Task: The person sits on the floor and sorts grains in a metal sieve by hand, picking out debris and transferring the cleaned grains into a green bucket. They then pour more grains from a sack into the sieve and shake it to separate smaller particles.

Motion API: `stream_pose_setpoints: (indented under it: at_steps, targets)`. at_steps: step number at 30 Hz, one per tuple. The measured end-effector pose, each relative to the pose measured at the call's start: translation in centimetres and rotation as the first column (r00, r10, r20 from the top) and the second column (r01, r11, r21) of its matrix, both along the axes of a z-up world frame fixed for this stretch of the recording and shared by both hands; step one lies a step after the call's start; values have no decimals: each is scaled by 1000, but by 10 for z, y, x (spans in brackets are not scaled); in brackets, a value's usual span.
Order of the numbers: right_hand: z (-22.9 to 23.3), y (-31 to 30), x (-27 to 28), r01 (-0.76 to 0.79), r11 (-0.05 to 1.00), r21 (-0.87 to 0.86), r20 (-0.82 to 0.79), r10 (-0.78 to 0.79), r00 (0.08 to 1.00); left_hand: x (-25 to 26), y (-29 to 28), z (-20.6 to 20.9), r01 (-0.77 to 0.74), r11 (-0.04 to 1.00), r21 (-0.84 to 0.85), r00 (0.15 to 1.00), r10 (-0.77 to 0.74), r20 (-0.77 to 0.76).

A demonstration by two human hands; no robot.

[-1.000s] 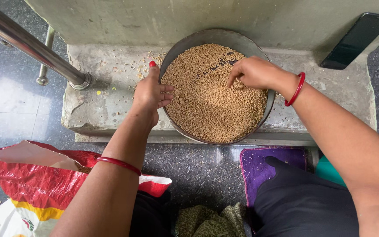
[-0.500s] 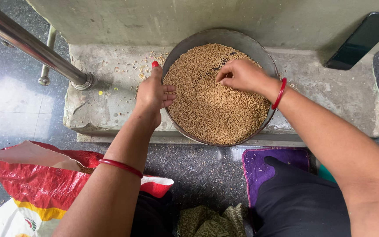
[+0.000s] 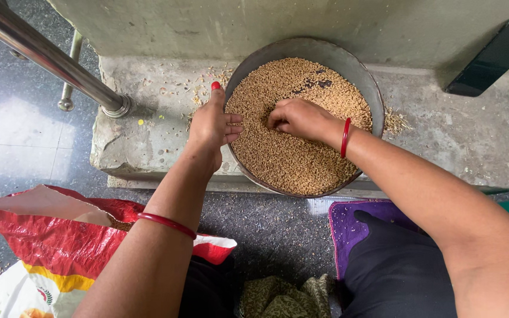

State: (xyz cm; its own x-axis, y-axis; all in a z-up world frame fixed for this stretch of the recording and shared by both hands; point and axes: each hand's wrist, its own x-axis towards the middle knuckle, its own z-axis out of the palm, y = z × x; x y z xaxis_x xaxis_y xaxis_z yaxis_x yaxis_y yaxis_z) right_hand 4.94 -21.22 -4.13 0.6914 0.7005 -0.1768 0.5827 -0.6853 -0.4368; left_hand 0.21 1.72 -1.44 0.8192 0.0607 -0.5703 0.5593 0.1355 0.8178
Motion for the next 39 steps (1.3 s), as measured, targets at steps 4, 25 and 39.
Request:
stream_pose_setpoints:
  at_steps: [4,25,39]
  targets:
    - [0,2,1,-7,1000,-14,-11,7,1000,-1,-1,4,1,1000,5,1000,-1,-13]
    - [6,-55,7,711,643,285,-918,-30,394,-5,-26,17,-66,997,26,995,63,83]
    - [41,-91,-31,753,554,355,-919,58,391,-25,-65,34,70,997,38,996,-72,47]
